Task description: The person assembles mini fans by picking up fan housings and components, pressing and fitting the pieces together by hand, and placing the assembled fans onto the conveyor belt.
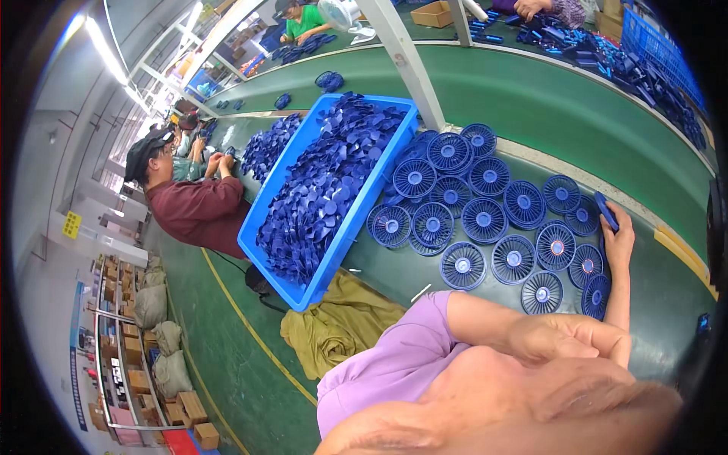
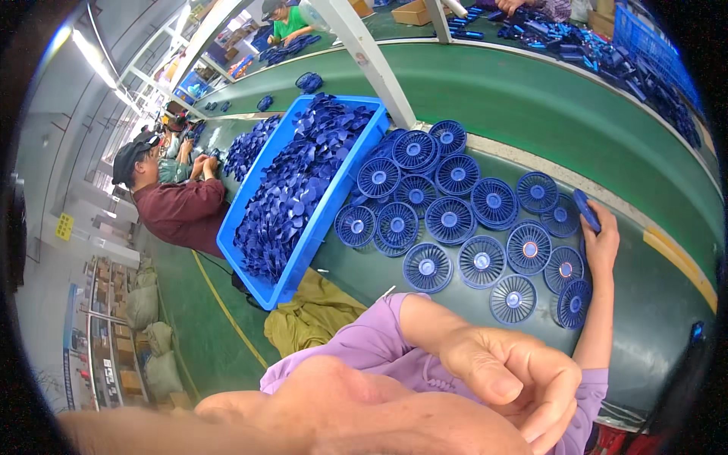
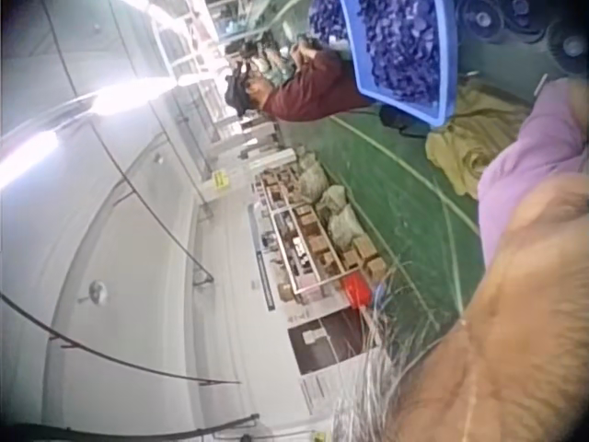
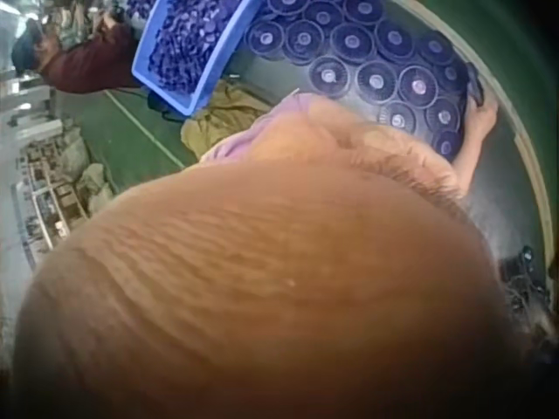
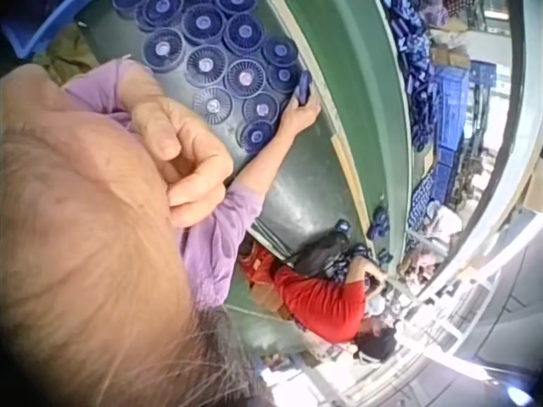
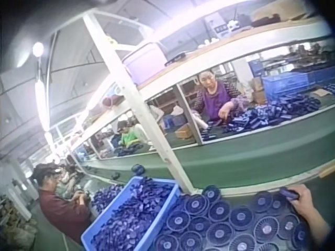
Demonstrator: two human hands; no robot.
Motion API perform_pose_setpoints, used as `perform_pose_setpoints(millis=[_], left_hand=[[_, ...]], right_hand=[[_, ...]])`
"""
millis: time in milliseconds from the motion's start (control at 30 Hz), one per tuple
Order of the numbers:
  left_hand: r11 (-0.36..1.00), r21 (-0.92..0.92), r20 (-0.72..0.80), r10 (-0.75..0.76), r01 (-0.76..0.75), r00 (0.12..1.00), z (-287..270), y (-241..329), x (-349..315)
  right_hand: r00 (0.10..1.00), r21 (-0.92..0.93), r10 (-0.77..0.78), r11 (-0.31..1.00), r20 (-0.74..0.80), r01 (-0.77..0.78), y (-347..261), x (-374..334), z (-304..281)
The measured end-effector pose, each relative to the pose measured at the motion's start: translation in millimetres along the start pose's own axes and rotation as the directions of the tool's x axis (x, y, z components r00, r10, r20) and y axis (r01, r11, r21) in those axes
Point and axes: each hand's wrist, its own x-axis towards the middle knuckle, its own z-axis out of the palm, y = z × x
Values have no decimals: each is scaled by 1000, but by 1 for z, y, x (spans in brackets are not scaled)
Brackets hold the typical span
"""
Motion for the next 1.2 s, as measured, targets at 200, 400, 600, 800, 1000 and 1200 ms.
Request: perform_pose_setpoints(millis=[200, 400, 600, 800, 1000, 1200], left_hand=[[958, -9, 478, 257, -288, 840, -39, -21, -2], [874, -481, -528, -349, 67, 774, 46, 29, 6], [880, -319, -577, -475, 352, 665, 38, 36, -4], [907, -388, -569, -376, 164, 731, 48, 13, -19], [906, -408, -466, -316, 116, 826, 41, 3, -30], [891, -420, -434, -364, 173, 824, 30, 3, -35]], right_hand=[[1000, 4, -11, 1000, 3, 11, -1, -2, 2], [1000, -3, -1, 1000, 13, 2, -7, -1, -1], [1000, -8, -12, 1000, 6, 12, -6, 0, -1], [1000, -2, -25, 1000, 16, 25, -10, -1, -2], [999, 5, -38, 999, 13, 38, -8, 0, -3], [1000, -31, -3, 1000, 20, 3, -8, 0, -3]])
